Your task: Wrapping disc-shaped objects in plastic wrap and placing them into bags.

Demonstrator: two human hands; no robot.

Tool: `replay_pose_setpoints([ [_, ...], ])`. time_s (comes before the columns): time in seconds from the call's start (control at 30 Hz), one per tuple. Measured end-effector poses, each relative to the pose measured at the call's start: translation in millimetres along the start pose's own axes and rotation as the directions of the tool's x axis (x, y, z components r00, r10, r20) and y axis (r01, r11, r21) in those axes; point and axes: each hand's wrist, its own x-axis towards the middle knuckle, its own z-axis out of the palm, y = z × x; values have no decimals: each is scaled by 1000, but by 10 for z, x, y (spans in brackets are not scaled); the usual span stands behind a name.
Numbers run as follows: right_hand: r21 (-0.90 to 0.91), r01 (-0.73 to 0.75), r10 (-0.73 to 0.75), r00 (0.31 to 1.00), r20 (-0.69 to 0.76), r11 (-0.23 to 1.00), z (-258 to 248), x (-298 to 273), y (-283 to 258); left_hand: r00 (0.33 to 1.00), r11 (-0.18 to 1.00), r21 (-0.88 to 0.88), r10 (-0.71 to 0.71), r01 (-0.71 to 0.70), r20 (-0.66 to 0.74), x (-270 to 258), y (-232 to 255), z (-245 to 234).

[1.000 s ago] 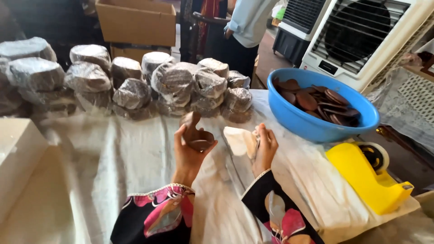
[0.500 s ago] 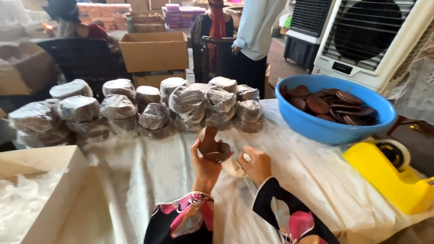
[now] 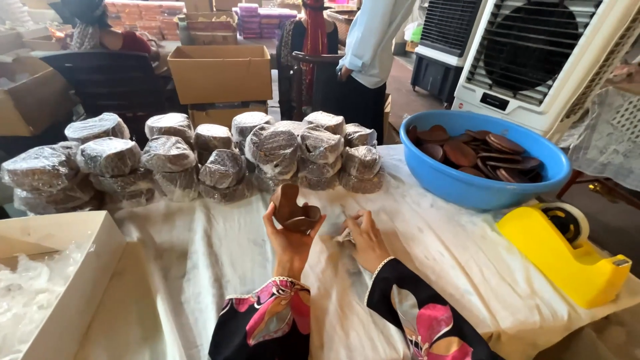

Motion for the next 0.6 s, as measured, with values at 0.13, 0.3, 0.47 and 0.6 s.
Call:
replay_pose_setpoints([
  [0.13, 182, -72, 96, 988, -123, 981, 18, 104, -5, 999, 1000, -8, -13, 13, 31, 342, -177, -330],
  [0.3, 747, -21, 281, 933, -224, 664, 43, 187, -42, 977, 856, 517, -123, 16, 173, 303, -579, -236],
  [0.47, 712, -23, 192, 969, -158, 702, -63, 141, -235, 949, 900, 383, -280, 208, 143, 153, -608, -62],
  [0.6, 561, 172, -123, 985, -125, 810, -303, 98, -551, 959, 955, 239, -220, 174, 179, 177, -467, -82],
])
